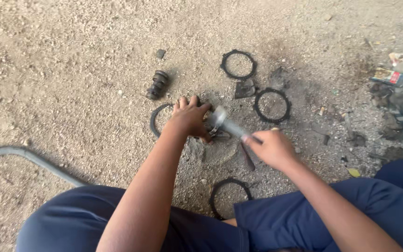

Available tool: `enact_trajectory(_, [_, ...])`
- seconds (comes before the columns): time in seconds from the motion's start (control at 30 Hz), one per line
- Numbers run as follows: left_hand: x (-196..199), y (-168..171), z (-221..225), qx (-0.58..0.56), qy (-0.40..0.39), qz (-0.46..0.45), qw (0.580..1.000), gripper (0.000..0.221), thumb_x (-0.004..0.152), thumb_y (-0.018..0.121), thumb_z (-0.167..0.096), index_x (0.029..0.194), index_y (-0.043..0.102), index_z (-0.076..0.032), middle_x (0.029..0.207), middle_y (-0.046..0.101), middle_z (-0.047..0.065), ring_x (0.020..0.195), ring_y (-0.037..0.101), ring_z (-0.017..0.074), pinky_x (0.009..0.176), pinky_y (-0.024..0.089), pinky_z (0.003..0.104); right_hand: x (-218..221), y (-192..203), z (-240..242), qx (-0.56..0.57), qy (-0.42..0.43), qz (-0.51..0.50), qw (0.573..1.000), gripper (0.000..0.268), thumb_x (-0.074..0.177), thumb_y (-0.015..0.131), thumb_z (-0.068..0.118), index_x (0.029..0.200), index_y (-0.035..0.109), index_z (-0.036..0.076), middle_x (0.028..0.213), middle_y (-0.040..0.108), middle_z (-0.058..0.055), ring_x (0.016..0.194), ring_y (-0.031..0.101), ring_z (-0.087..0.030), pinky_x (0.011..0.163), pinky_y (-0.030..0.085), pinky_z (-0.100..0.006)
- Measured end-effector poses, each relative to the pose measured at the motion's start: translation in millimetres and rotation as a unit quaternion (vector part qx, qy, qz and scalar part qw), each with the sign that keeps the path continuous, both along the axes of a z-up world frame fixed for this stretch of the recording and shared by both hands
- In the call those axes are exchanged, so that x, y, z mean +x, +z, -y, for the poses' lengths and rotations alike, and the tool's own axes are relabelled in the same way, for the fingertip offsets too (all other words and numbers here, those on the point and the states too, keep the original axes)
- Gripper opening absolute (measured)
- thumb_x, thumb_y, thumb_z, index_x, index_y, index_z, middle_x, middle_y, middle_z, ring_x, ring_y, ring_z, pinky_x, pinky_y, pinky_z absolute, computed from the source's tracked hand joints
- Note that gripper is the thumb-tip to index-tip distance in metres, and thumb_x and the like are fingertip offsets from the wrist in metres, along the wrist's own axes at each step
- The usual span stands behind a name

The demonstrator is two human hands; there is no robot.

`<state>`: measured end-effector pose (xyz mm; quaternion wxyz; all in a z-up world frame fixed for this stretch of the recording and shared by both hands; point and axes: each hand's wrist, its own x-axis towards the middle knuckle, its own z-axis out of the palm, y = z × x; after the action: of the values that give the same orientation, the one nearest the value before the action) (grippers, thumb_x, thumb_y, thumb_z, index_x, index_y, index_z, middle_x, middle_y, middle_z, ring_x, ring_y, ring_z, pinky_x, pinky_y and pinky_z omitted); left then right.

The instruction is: The person manipulates several metal clutch plates and mechanical components on a dirt surface by hand and using a wrench.

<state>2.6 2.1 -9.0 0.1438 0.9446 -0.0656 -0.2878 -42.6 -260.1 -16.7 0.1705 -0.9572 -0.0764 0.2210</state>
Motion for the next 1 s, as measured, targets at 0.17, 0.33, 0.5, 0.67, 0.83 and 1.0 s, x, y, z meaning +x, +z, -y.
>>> enact_trajectory(0.17, [-7,-5,-1,0.009,-0.003,0.044,0.999,0.126,0.047,0.099,-0.052,0.155,0.036,-0.037,0.163,0.027,0.016,0.149,0.019,0.0496,0.122,0.023,0.060,-30,-20,1,0.068,0.036,0.141,0.987,0.036,0.091,0.063,0.046,0.081,0.080,0.016,0.049,0.064,-0.005,0.039,0.053,-0.016,0.036,0.038,-0.034])
enact_trajectory(0.33, [-6,-12,-4,0.014,0.006,0.050,0.999,0.119,0.052,0.097,-0.056,0.154,0.037,-0.039,0.163,0.022,0.020,0.148,0.016,0.0532,0.121,0.023,0.060,-17,-29,-1,0.094,-0.065,0.056,0.992,0.048,0.104,0.056,0.043,0.077,0.072,0.007,0.053,0.060,-0.009,0.042,0.050,-0.020,0.041,0.038,-0.038])
enact_trajectory(0.5, [10,-39,-2,0.018,0.013,0.065,0.998,0.105,0.060,0.092,-0.056,0.151,0.043,-0.039,0.164,0.021,0.021,0.149,0.014,0.0549,0.121,0.021,0.062,-21,-11,-7,0.042,0.004,0.081,0.996,0.033,0.090,0.065,0.042,0.086,0.079,0.013,0.050,0.062,-0.006,0.040,0.054,-0.018,0.043,0.042,-0.038])
enact_trajectory(0.67, [-1,-41,-2,0.018,-0.009,0.083,0.996,0.109,0.061,0.093,-0.054,0.154,0.039,-0.032,0.164,0.019,0.024,0.148,0.016,0.0552,0.121,0.019,0.062,-30,-14,-9,0.077,-0.043,-0.007,0.996,0.041,0.100,0.055,0.043,0.085,0.074,0.009,0.054,0.063,-0.007,0.044,0.057,-0.021,0.044,0.045,-0.040])
enact_trajectory(0.83, [-1,-6,-2,0.017,0.008,0.013,1.000,0.124,0.051,0.099,-0.049,0.156,0.034,-0.036,0.164,0.019,0.023,0.149,0.013,0.0547,0.121,0.020,0.063,-20,-1,-12,0.012,-0.042,0.046,0.998,0.040,0.094,0.059,0.046,0.084,0.078,0.013,0.053,0.062,-0.007,0.044,0.055,-0.021,0.042,0.040,-0.039])
enact_trajectory(1.0, [1,-10,2,0.015,0.015,0.037,0.999,0.121,0.050,0.099,-0.048,0.153,0.036,-0.037,0.166,0.017,0.021,0.148,0.015,0.0549,0.118,0.023,0.063,-26,-22,-4,0.010,-0.026,0.008,1.000,0.048,0.096,0.059,0.050,0.080,0.077,0.009,0.053,0.060,-0.005,0.049,0.060,-0.020,0.048,0.042,-0.036])
